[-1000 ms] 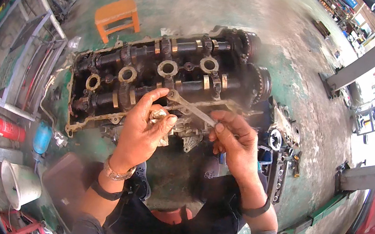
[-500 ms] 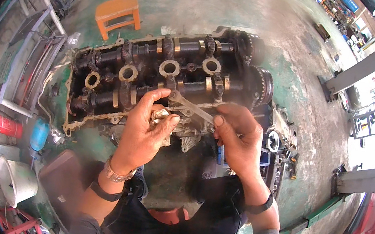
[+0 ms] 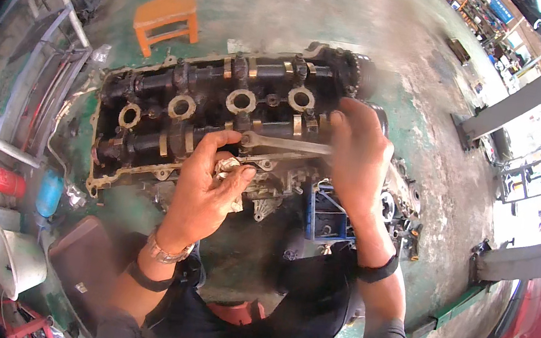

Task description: The person uses a wrench to tighten bolts on an engine block while holding a small component by hand.

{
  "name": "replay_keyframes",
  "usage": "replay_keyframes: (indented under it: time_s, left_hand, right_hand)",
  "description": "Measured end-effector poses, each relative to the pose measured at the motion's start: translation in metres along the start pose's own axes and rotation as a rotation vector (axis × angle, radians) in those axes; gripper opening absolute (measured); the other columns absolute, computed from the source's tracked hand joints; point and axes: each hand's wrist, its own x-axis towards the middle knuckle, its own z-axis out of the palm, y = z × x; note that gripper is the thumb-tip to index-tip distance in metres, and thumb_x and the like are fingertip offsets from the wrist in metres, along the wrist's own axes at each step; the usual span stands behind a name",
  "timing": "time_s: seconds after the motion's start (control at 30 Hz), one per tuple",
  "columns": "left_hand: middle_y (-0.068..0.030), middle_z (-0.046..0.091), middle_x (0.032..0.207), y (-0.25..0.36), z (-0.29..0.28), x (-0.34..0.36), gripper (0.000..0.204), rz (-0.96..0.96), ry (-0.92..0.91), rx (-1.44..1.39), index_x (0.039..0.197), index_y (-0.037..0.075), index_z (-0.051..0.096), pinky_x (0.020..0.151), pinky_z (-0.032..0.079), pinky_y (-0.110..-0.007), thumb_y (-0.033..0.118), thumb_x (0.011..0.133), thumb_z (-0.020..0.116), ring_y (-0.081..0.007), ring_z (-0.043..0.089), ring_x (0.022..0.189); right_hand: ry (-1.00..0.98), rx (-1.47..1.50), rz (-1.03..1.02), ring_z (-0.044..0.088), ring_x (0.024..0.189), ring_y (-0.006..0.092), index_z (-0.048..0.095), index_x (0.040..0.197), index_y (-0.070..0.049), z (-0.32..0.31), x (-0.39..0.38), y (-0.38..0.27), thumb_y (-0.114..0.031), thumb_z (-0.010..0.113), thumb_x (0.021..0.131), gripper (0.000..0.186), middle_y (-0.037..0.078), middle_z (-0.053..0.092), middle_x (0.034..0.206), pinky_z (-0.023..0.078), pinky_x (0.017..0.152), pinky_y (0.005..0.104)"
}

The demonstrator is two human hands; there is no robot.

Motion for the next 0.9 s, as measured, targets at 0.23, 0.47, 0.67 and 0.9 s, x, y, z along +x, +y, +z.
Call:
replay_keyframes:
  time_s: [0.23, 0.47, 0.67, 0.9]
  left_hand:
    - [-0.0103, 0.061, 0.109, 0.002, 0.012, -0.006, 0.049, 0.059, 0.063, 0.067, 0.139, 0.001, 0.037, 0.069, 0.05, -0.023, 0.003, 0.095, 0.059, -0.0116, 0.06, 0.086]
    - [-0.0119, 0.056, 0.115, 0.014, 0.022, -0.004, 0.066, -0.121, 0.036, 0.231, 0.151, 0.001, 0.025, 0.074, 0.05, -0.027, 0.005, 0.096, 0.059, -0.0134, 0.057, 0.089]
    - [-0.021, 0.04, 0.143, 0.015, 0.02, -0.005, 0.064, -0.116, 0.043, 0.248, 0.149, 0.0, 0.029, 0.082, 0.051, -0.032, 0.004, 0.094, 0.062, -0.0208, 0.053, 0.104]
    - [-0.0194, 0.034, 0.146, 0.011, 0.018, -0.01, 0.064, -0.104, 0.044, 0.289, 0.148, 0.002, 0.03, 0.09, 0.05, -0.036, 0.005, 0.094, 0.062, -0.0236, 0.046, 0.115]
  right_hand:
    - [-0.016, -0.157, -0.33, 0.066, 0.081, 0.0394, 0.063, 0.108, 0.001, -0.002, 0.018, -0.002, -0.013, 0.07, 0.085, 0.028, 0.022, 0.066, 0.089, 0.052, 0.072, 0.044]
    - [-0.048, -0.055, -0.256, 0.067, 0.081, 0.039, 0.063, 0.101, 0.002, 0.009, 0.049, 0.001, -0.012, 0.073, 0.081, 0.027, 0.022, 0.066, 0.086, 0.052, 0.071, 0.0432]
    - [-0.035, 0.135, -0.149, 0.068, 0.084, 0.0404, 0.066, 0.091, 0.006, 0.05, 0.089, -0.01, -0.023, 0.078, 0.078, 0.034, 0.026, 0.068, 0.083, 0.054, 0.075, 0.0434]
    - [-0.179, 0.022, -0.222, 0.068, 0.089, 0.0395, 0.062, 0.106, 0.009, 0.087, 0.087, -0.039, -0.021, 0.077, 0.079, 0.043, 0.027, 0.068, 0.086, 0.054, 0.079, 0.0419]
